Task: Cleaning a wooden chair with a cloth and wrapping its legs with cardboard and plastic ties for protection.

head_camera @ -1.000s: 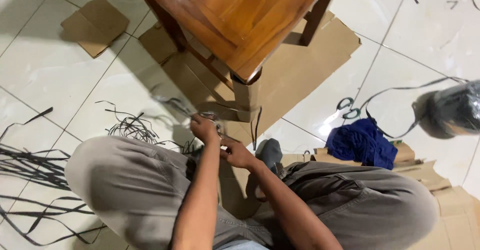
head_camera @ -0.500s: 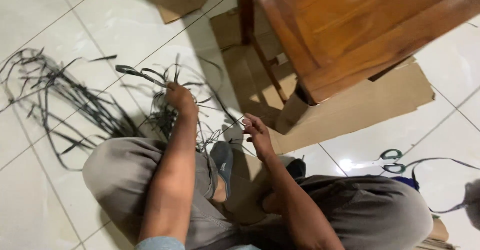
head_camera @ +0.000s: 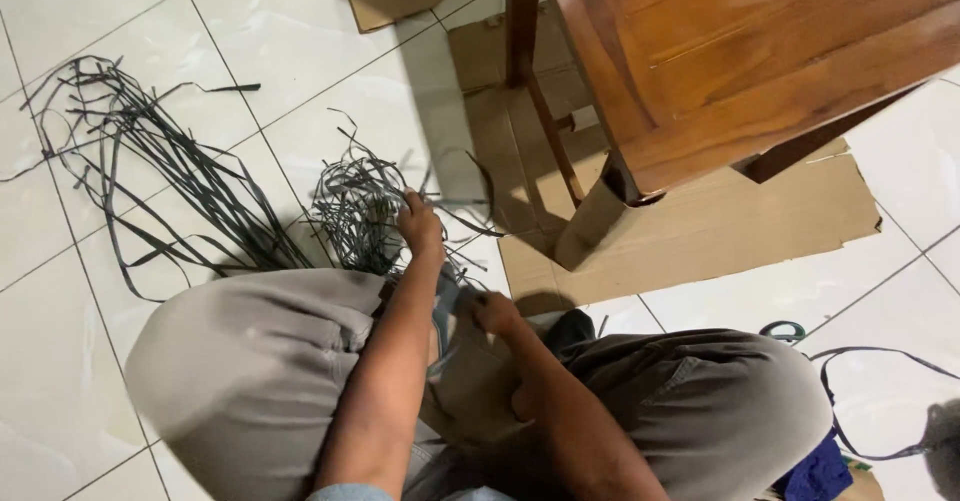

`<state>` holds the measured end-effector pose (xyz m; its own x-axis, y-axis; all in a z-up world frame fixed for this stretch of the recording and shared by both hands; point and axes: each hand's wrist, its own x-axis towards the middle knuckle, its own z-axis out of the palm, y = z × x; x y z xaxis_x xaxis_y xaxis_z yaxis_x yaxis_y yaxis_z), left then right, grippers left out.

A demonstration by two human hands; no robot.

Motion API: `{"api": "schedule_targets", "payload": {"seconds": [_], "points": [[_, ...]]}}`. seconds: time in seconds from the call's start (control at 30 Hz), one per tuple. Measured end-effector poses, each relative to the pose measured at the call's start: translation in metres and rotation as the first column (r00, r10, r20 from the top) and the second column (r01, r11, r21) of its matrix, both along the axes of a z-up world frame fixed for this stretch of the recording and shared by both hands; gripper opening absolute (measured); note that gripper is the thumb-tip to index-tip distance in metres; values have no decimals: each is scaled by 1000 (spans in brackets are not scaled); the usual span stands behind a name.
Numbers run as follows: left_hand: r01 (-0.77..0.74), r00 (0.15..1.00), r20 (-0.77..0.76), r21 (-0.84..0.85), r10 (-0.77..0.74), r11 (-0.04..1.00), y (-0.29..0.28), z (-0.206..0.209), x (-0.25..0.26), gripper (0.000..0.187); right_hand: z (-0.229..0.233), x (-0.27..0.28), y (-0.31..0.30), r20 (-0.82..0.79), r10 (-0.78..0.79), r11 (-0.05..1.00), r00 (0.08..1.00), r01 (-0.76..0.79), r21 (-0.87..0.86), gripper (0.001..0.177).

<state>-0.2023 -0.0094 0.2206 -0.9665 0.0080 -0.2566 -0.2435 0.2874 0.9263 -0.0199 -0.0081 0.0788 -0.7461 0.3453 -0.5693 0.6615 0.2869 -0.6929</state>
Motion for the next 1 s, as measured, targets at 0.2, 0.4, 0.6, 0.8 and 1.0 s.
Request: {"api": "schedule_targets", "payload": {"seconds": [0.2, 0.4, 0.6, 0.8, 1.0], "points": [[114, 990, 76, 23, -116, 993, -3, -38, -10, 68, -12, 10, 1, 138, 80, 964, 987, -111, 240, 39], [340, 926, -138, -106, -352, 934, -8, 6, -23, 63, 52, -57, 35, -88, -742, 637, 664, 659, -400, 41], [577, 741, -92, -419, -665, 701, -15, 12, -24, 69, 172, -88, 63, -311, -797, 564, 518, 454, -689, 25], [551, 823, -32, -200, -567, 810, -17, -38, -68, 37, 195, -109, 55, -475, -643, 732, 601, 300, -612, 23], [382, 924, 52, -182, -379, 906, -50, -27, -111, 64, 251, -138, 24, -699, -75, 984, 711, -61, -167, 42]]}}
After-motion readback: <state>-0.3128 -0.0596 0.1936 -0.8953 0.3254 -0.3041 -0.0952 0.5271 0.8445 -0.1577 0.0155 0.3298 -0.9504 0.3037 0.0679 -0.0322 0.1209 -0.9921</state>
